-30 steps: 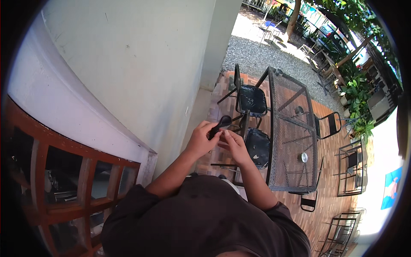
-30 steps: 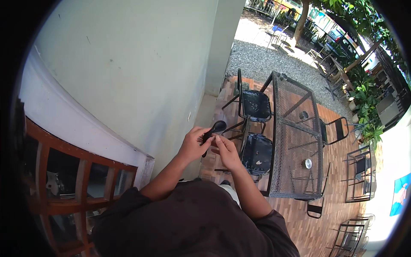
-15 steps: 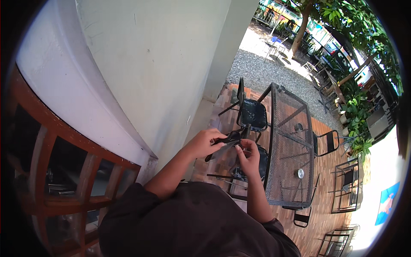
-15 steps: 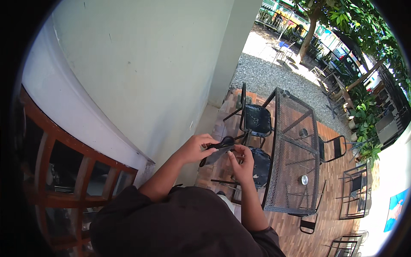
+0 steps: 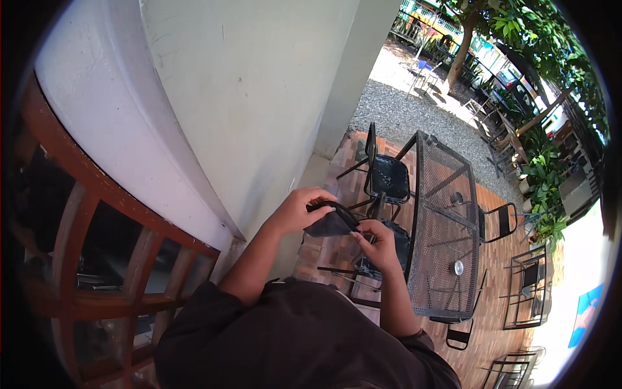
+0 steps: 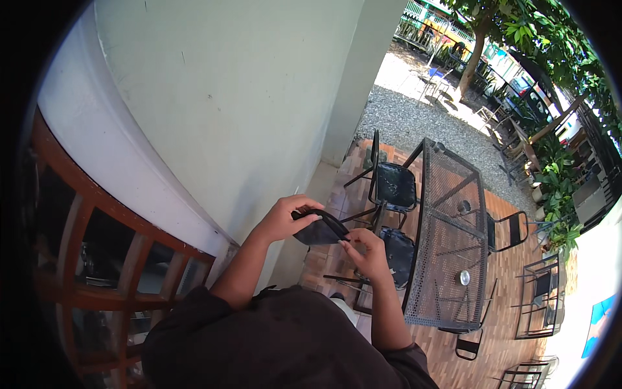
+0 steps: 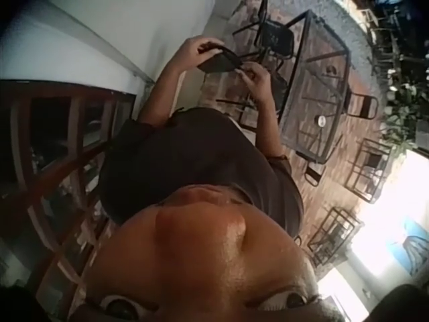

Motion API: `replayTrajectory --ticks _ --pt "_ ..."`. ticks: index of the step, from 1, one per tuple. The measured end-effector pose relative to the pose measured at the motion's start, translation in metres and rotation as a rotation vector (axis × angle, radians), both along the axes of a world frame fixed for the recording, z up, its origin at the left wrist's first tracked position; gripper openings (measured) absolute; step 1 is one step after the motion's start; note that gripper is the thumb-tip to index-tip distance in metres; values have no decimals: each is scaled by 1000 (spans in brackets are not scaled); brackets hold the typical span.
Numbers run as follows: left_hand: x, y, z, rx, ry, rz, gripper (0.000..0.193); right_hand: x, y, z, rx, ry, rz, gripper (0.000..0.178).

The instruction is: Wiping down and inspecting chairs in an outdoor seating area of a cafe.

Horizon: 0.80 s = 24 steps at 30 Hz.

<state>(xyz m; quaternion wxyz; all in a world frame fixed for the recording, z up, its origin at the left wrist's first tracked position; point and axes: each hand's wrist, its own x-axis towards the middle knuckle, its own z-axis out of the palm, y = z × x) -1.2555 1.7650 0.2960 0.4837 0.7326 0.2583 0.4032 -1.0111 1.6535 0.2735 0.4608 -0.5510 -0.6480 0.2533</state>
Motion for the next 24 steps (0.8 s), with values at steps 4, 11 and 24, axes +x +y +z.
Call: replayTrajectory --ticks 4,11,24 --pt "-9 9 12 22 -66 43 21 -6 6 41 97 -106 36 19" --pt "3 -4 40 -207 -427 -137 17 -7 2 101 256 -169 237 29" --pt "21 5 22 333 53 244 29 -23 -15 105 152 -266 243 26"
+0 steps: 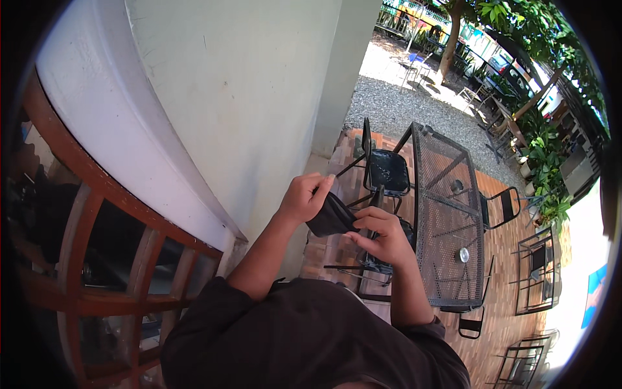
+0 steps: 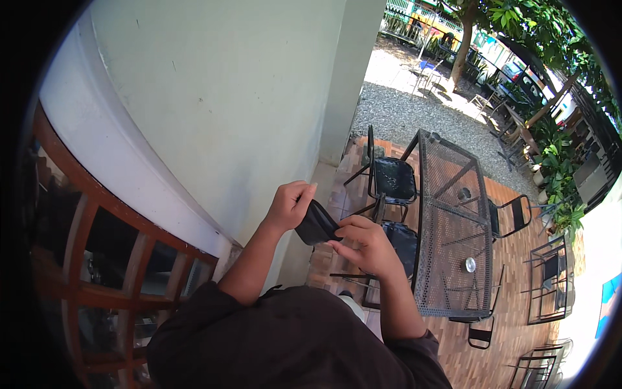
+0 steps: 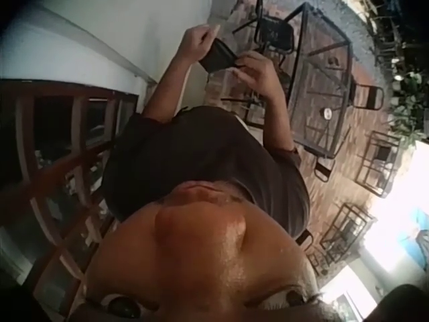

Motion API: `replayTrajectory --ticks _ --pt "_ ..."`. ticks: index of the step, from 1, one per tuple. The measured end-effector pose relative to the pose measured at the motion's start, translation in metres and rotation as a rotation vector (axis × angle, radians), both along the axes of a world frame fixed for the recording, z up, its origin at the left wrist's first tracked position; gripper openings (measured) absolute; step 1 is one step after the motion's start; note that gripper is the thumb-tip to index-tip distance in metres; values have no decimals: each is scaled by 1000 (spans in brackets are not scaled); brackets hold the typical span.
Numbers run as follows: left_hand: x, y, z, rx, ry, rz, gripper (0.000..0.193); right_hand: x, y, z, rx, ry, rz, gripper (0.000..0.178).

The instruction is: Wiping down and inspecting chairs in an outdoor seating area of a cafe.

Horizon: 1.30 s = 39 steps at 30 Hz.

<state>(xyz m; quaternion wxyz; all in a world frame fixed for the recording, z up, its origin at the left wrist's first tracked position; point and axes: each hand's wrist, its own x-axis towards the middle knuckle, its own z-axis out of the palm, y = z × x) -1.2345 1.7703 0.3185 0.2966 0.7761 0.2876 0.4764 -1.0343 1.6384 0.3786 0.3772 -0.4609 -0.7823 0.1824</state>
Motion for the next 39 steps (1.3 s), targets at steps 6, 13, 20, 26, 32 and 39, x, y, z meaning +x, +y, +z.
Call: replayTrajectory --ticks 6,13,20,26,32,39 --pt "7 -4 4 -94 -115 -91 39 1 -3 -4 68 50 -9 25" --pt "16 2 -17 -475 -154 -53 49 -16 -4 -3 -57 105 18 23" --pt "14 15 -20 -491 -179 26 57 -19 -4 -11 -1 -12 51 22" --pt "11 13 -27 -306 -176 145 52 -35 -7 -17 90 -164 15 22" --pt "13 7 -45 -414 -225 134 54 -35 -2 -15 1 -151 71 20" --pt "9 -17 -50 -765 -619 37 55 -35 -6 -74 -135 498 -85 62"
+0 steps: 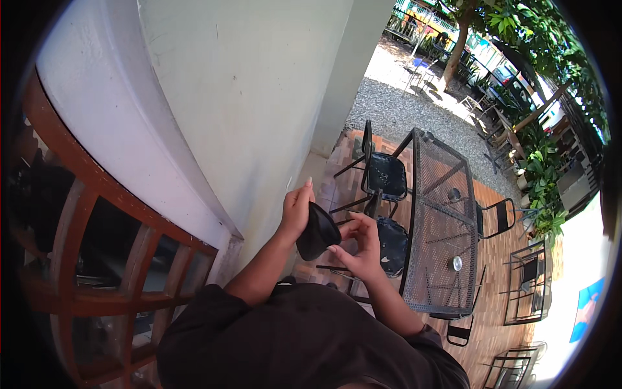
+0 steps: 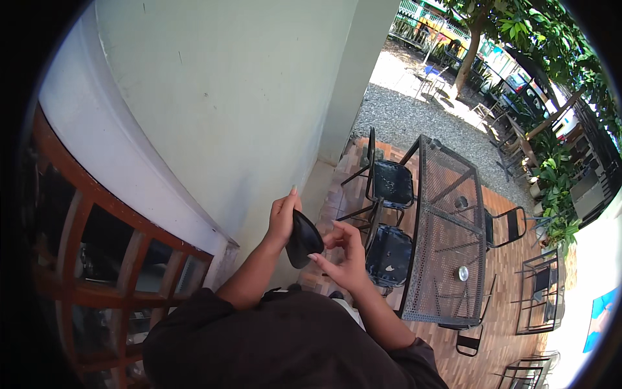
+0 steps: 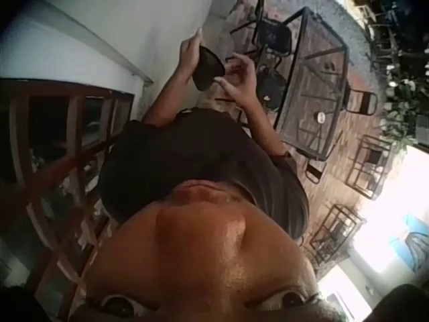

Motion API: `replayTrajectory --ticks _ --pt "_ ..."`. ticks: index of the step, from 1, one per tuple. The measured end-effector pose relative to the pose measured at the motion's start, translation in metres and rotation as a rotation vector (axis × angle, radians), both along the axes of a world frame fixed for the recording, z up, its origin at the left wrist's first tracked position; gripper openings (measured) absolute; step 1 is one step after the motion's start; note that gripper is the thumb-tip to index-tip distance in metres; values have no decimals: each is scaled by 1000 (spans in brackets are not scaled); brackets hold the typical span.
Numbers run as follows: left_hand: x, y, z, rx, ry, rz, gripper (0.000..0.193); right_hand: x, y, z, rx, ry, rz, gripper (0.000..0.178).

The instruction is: Wiping down and inspecting chairs in an outdoor seating area of a cafe.

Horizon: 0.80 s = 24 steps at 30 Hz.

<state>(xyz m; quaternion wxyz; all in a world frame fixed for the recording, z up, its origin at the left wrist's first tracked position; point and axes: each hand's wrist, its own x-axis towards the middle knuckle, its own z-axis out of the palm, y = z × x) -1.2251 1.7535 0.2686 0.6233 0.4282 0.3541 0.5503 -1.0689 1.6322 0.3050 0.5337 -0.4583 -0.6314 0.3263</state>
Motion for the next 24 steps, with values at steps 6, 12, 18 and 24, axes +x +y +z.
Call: replayTrajectory --ticks 6,12,18,24 --pt "7 -10 20 109 45 -30 57 -8 14 -32 -170 174 195 71" --pt "1 14 25 247 299 112 58 -16 23 -7 -204 101 83 34" --pt "1 50 27 284 281 79 62 -17 53 8 -265 295 103 42" --pt "-26 53 -29 -219 -110 -406 74 -8 56 26 -353 964 54 50"
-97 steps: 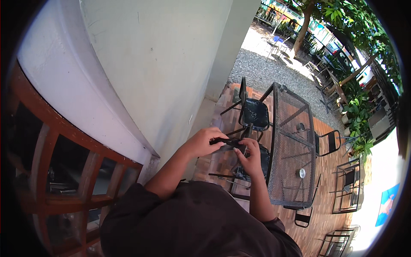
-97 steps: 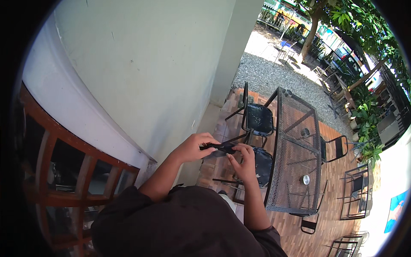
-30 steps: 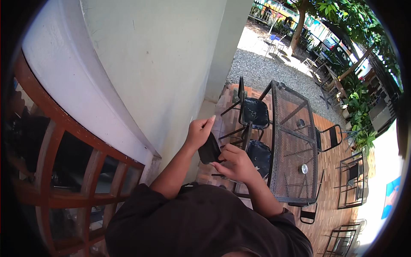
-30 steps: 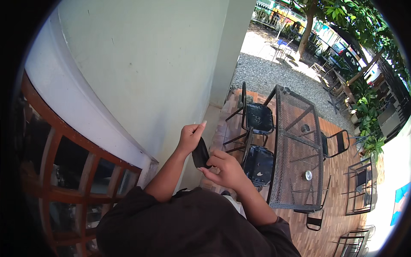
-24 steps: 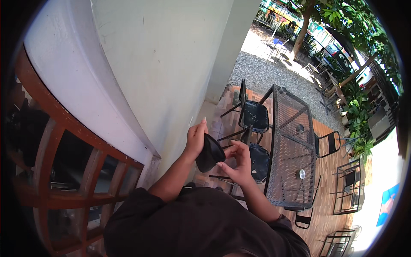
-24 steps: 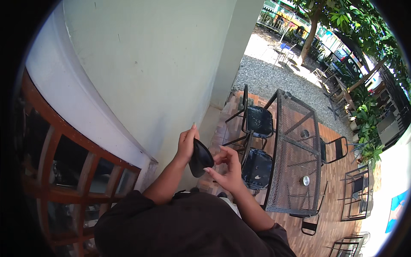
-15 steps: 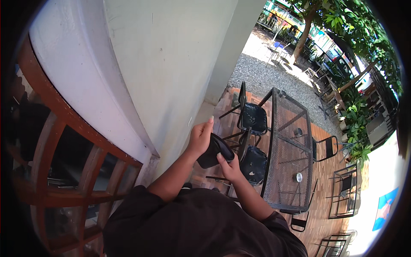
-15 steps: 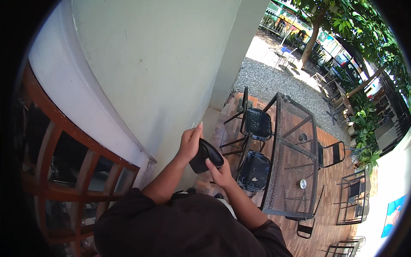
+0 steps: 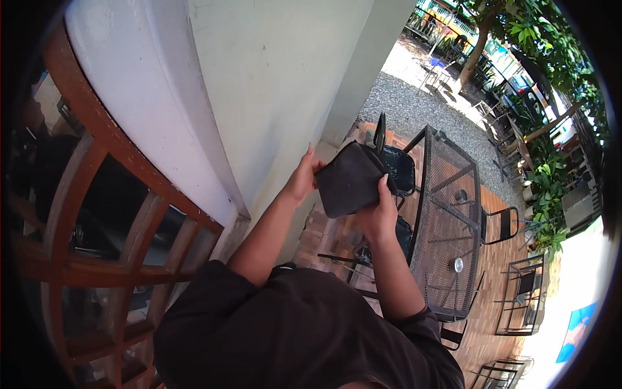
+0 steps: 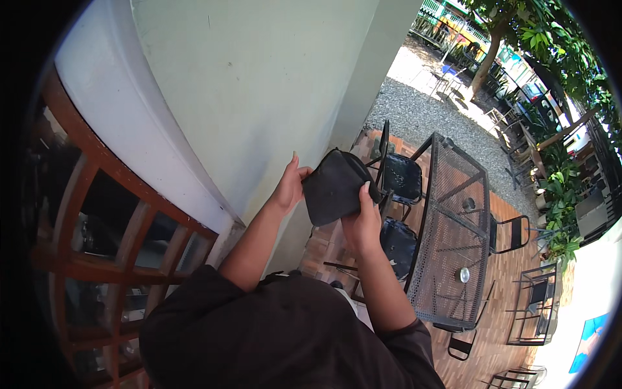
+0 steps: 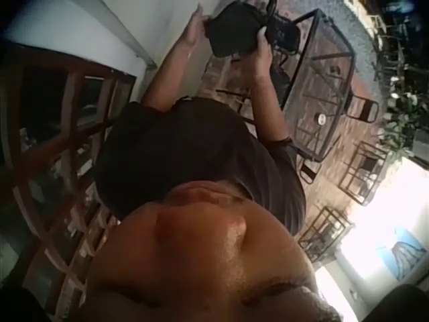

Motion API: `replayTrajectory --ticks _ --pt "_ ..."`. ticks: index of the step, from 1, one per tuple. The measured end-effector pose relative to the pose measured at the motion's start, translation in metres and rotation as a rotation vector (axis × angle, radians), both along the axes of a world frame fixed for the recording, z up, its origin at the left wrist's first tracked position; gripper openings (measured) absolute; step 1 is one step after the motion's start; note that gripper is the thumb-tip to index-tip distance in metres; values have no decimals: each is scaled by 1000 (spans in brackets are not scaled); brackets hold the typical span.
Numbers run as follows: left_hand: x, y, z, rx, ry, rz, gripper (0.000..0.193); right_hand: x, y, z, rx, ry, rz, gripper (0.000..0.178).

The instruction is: Wiping down and inspecting chairs in an outdoor seating area of a cafe.

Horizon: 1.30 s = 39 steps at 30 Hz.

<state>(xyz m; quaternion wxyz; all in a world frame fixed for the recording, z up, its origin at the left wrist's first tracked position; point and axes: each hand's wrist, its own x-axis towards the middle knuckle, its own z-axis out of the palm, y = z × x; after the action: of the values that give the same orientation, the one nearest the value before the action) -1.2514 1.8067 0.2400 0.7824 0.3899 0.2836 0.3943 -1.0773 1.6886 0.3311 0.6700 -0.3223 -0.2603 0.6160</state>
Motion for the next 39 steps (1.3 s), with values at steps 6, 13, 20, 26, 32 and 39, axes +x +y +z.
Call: replayTrajectory --ticks 6,13,20,26,32,39 --pt "20 -50 17 -250 -428 -33 60 3 -1 -3 136 165 58 55" --pt "26 -46 16 -237 -366 128 40 24 -19 -45 207 -606 -32 43" --pt "17 -60 43 438 -102 368 12 41 -28 -68 141 -391 30 40" --pt "9 -64 71 810 311 141 20 27 -28 -45 33 -642 -86 19" --pt "2 -56 83 884 272 229 13 32 -23 -26 341 -1085 -348 13" --pt "-12 -52 96 860 131 144 25 40 -21 22 506 -1272 -346 12"
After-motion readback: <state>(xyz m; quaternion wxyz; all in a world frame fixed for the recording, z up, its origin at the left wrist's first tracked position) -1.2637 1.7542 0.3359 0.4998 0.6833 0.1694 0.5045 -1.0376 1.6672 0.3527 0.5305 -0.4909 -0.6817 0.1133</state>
